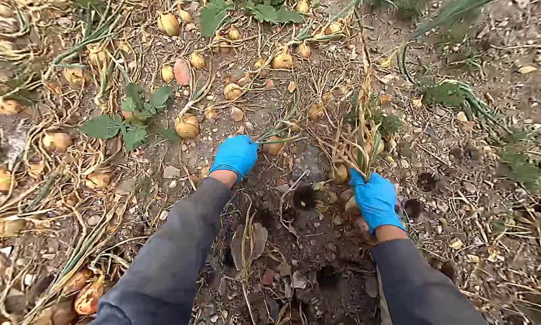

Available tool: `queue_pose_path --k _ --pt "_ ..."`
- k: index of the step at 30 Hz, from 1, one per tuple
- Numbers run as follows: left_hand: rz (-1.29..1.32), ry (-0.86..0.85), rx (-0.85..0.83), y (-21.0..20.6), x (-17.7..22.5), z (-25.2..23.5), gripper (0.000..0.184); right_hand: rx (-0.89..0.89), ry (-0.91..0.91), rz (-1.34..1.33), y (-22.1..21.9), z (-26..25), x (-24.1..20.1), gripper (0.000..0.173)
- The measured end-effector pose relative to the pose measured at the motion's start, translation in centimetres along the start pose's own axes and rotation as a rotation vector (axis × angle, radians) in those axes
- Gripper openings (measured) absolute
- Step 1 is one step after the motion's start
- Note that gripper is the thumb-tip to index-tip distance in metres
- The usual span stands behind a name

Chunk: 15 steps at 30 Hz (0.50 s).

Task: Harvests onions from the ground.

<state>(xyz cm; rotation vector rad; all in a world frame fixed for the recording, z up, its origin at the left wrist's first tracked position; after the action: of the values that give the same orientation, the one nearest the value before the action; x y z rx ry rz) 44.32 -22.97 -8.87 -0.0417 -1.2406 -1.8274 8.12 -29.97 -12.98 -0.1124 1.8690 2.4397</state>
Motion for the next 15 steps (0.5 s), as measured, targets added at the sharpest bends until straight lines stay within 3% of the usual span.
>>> queue_pose_path --k 2,4,6,9,12,15 --pt "0.024 -0.014 0.114 0.7 0.6 -1.2 0.038 -0.017 0.145 0.009 -1.2 -2.2 -2.2 0.05" --pt "0.047 -0.058 0.07 -1.4 1.6 -3.4 0.052 -0.084 0.232 0.069 -1.9 -3.2 -3.6 0.059" --pt "0.048 -0.091 0.04 -3.7 2.8 -5.0 0.05 -0.102 0.259 0.133 -2.1 -3.6 -4.2 0.061" --pt "0.121 -0.134 0.007 -4.2 3.4 -6.3 0.029 -0.128 0.336 -0.016 -2.1 -4.2 -4.4 0.036" --pt "0.249 -0.215 -0.097 -4.0 3.0 -6.7 0.029 -0.369 0.329 -0.28 -2.0 -5.1 -3.8 0.029" --pt "0.401 -0.256 -0.092 -4.4 2.1 -5.9 0.028 -0.562 0.239 -0.371 -2.9 -5.9 -3.8 0.037"
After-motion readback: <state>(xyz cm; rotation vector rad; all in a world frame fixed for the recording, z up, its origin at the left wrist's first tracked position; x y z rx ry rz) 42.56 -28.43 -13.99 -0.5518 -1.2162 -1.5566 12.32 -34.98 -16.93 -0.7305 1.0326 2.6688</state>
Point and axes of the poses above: each hand's wrist, its own z-axis away from the middle knuckle, its own y-axis out of the back of the hand, x = y × z, the point moved 4 cm from there along -z, towards the middle knuckle, and after that the axes turned 12 degrees about z, right-handed, at the moved point
